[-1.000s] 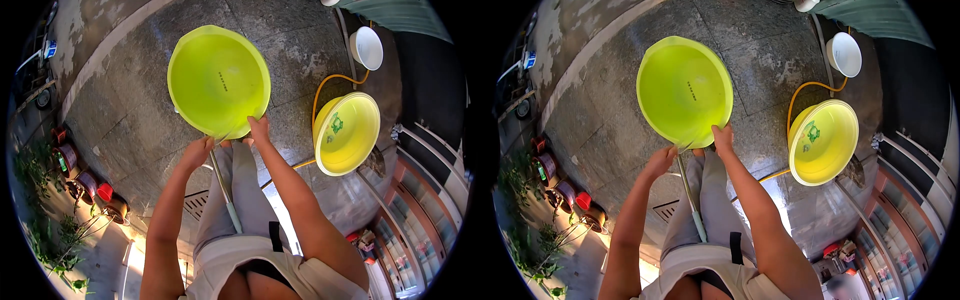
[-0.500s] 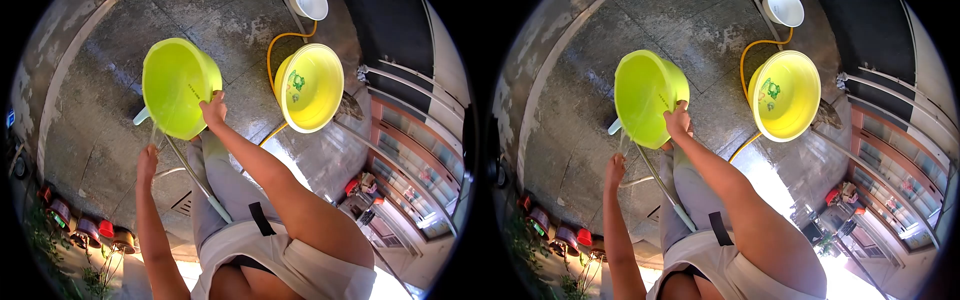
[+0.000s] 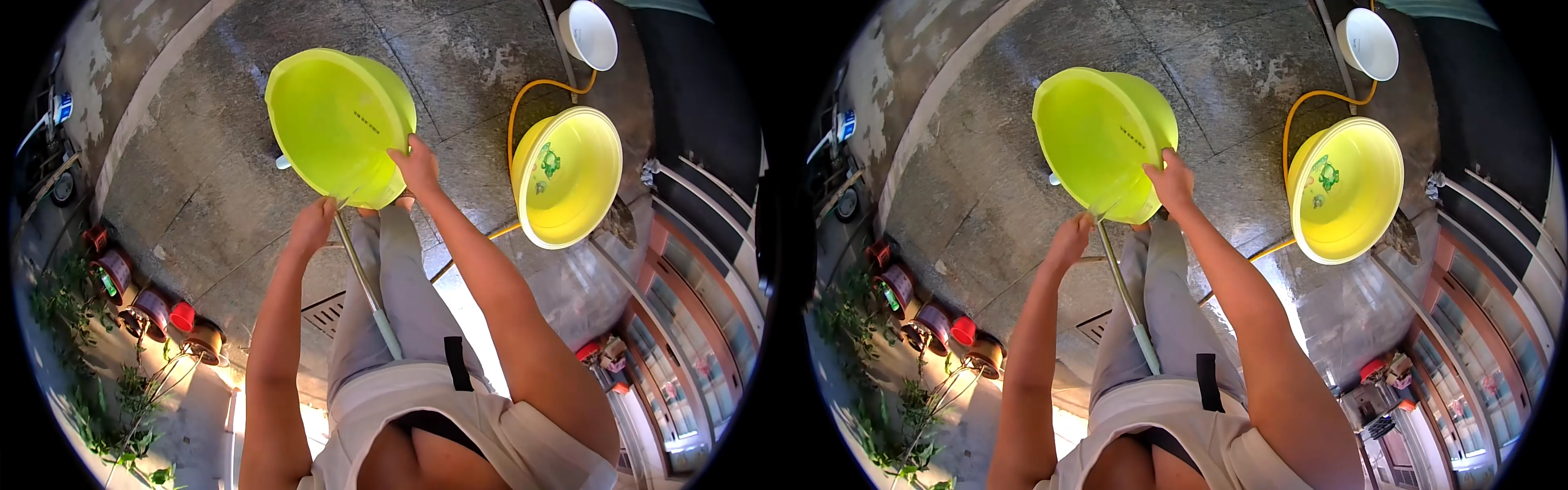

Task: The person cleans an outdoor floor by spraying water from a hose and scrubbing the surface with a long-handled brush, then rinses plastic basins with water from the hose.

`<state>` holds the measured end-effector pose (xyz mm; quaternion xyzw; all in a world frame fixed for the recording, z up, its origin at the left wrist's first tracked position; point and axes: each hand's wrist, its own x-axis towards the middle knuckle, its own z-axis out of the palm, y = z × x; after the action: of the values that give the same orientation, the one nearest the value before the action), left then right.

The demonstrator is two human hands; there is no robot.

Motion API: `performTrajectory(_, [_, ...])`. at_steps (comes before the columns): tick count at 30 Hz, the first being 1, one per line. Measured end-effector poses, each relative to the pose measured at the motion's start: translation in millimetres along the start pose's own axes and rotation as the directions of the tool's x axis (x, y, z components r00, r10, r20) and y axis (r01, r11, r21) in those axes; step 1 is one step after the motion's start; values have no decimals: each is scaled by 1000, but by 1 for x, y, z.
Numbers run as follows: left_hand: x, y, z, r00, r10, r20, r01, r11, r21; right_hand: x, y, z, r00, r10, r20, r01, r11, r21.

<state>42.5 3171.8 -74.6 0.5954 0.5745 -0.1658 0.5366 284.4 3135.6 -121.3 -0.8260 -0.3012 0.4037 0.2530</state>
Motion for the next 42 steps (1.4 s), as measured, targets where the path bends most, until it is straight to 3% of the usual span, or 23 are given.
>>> performTrajectory(4, [10,-27,-4,991,-49,-123,31,989,-148,-8,12,-16,999,49,2,-49,997,59])
performTrajectory(7, [11,-23,-19,985,-154,-78,130,960,-250,-3,28,-18,994,107,9,-107,991,79])
performTrajectory(11, [13,-23,-15,983,-94,-158,59,975,-214,-1,42,-20,980,196,45,-201,951,235])
performTrajectory(14, [21,-33,-7,982,-24,-189,-12,982,-186,-6,31,-38,962,272,26,-270,930,250])
performTrajectory(17, [14,-33,-7,986,-30,-165,-7,976,-218,-10,33,-58,969,234,-82,-208,947,243])
performTrajectory(23, [5,-31,-12,988,-125,-90,92,947,-308,8,37,-98,951,217,-222,-244,965,-99])
performTrajectory(27, [6,-39,-9,986,-158,-48,123,896,-426,27,9,-96,950,123,-286,-207,935,-288])
performTrajectory(30, [1,-35,-11,986,-158,-53,123,905,-408,40,-10,-87,932,-76,-355,-77,915,-396])
performTrajectory(33, [-4,-41,-11,986,-159,-59,120,899,-422,48,-33,-97,903,-282,-325,95,868,-488])
performTrajectory(37, [-1,-48,-14,984,-173,-35,130,844,-520,67,-33,-117,757,-475,-448,83,750,-656])
performTrajectory(40, [-3,-51,-18,984,-174,-32,126,816,-565,72,-21,-154,669,-472,-573,-85,718,-691])
performTrajectory(42, [-1,-53,-20,982,-185,-22,138,805,-577,61,0,-188,597,-468,-652,-109,757,-644])
